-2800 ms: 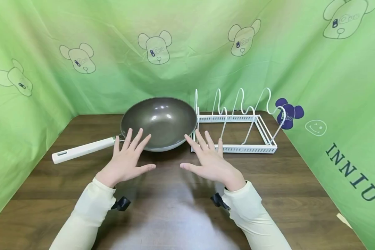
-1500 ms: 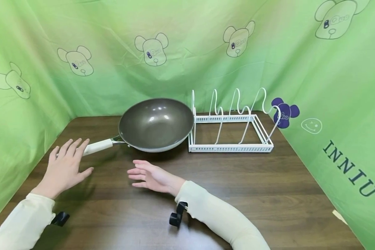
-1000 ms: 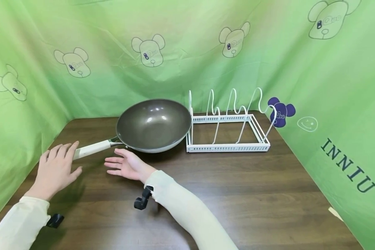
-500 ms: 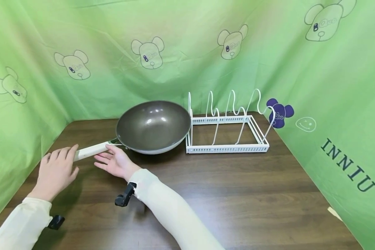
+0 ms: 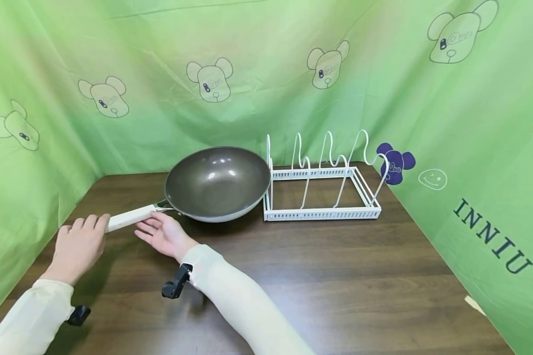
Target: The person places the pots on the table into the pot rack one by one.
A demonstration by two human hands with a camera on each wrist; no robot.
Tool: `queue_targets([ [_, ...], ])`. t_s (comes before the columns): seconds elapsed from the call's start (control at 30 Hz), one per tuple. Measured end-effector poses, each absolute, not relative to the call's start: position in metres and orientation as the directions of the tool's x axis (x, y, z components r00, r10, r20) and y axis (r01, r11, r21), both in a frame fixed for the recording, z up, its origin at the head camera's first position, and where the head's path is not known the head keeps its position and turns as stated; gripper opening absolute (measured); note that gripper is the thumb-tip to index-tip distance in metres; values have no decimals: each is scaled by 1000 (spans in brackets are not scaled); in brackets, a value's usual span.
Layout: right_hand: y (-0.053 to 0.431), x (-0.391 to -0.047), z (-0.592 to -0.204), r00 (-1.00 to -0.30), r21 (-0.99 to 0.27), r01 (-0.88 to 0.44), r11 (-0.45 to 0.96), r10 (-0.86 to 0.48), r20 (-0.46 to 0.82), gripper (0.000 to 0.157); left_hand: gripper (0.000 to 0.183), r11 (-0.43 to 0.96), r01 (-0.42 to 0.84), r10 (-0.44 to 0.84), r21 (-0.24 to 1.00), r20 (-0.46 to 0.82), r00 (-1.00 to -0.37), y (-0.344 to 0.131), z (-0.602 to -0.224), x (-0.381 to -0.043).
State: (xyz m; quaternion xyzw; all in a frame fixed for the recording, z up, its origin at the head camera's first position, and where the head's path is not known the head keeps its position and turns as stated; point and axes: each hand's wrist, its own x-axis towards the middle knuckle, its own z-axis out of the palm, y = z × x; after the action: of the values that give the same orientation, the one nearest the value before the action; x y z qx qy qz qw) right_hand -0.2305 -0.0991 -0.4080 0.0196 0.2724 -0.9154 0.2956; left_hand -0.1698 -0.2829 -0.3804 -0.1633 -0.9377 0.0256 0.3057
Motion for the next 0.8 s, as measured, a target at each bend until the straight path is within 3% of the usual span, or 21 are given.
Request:
queue_targets([
  [0.43, -101, -228, -411, -817, -475, 562, -677, -542, -195, 43, 51, 939, 301, 339, -163, 570, -748, -281, -380, -164],
  [0.8, -103, -235, -406, -823, -485, 553, -677, -536, -189, 28, 50, 925, 326, 377, -196, 593, -711, -273, -374, -157],
])
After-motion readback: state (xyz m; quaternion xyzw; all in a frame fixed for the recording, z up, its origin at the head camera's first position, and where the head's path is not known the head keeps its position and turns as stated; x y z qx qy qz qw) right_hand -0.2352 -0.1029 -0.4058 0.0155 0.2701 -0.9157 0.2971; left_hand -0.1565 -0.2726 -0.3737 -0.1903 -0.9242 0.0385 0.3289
